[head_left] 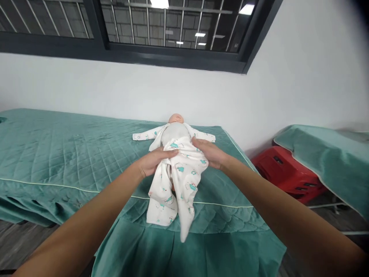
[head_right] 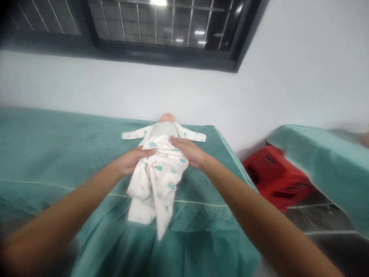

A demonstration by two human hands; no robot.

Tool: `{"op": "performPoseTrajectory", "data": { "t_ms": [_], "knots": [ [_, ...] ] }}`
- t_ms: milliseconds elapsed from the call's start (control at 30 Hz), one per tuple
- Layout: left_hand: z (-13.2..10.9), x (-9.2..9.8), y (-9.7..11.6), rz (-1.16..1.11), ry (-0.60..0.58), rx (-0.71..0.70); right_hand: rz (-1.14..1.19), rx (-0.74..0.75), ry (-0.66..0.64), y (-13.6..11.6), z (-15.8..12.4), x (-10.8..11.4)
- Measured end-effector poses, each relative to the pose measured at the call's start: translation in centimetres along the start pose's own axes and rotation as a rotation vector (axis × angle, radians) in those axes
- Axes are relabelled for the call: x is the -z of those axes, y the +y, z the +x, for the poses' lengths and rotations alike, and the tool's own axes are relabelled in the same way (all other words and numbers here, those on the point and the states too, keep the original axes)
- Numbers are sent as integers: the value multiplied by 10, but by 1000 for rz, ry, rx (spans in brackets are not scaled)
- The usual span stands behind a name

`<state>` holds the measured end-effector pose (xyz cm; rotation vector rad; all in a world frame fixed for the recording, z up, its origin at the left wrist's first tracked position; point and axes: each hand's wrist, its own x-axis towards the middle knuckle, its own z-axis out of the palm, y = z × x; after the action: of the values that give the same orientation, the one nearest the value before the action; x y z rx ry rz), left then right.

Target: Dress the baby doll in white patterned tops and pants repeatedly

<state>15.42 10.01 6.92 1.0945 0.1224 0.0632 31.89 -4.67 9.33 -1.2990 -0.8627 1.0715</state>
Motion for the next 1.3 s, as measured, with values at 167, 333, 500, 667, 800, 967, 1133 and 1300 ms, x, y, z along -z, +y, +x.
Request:
{"op": "performPoseTrajectory", "data": {
  "t_ms": [167,333,500,667,800,967,1133,1300],
  "knots": [
    [16,2,-6,-59,85,19,-307,-190,-252,23,-5,0],
    [20,6,-17,-41,-47,111,127,82,79,26,10,-1],
    [19,7,-9,7,-102,157,262,49,100,21,12,1],
    [22,5,-4,-140,27,24,47,-188,-111,28,-4,-4],
    [18,6,-10,-180,-45,110,-48,-143,-130,31,-6,-13],
    [6,3,-8,-10,-74,158,267,112,130,27,5,-15],
    [6,-12,0,29,-53,226,318,81,224,30,7,-9],
    [18,-14,-11,39,165,157,173,-68,121,43,-18,-8]
  ]
}}
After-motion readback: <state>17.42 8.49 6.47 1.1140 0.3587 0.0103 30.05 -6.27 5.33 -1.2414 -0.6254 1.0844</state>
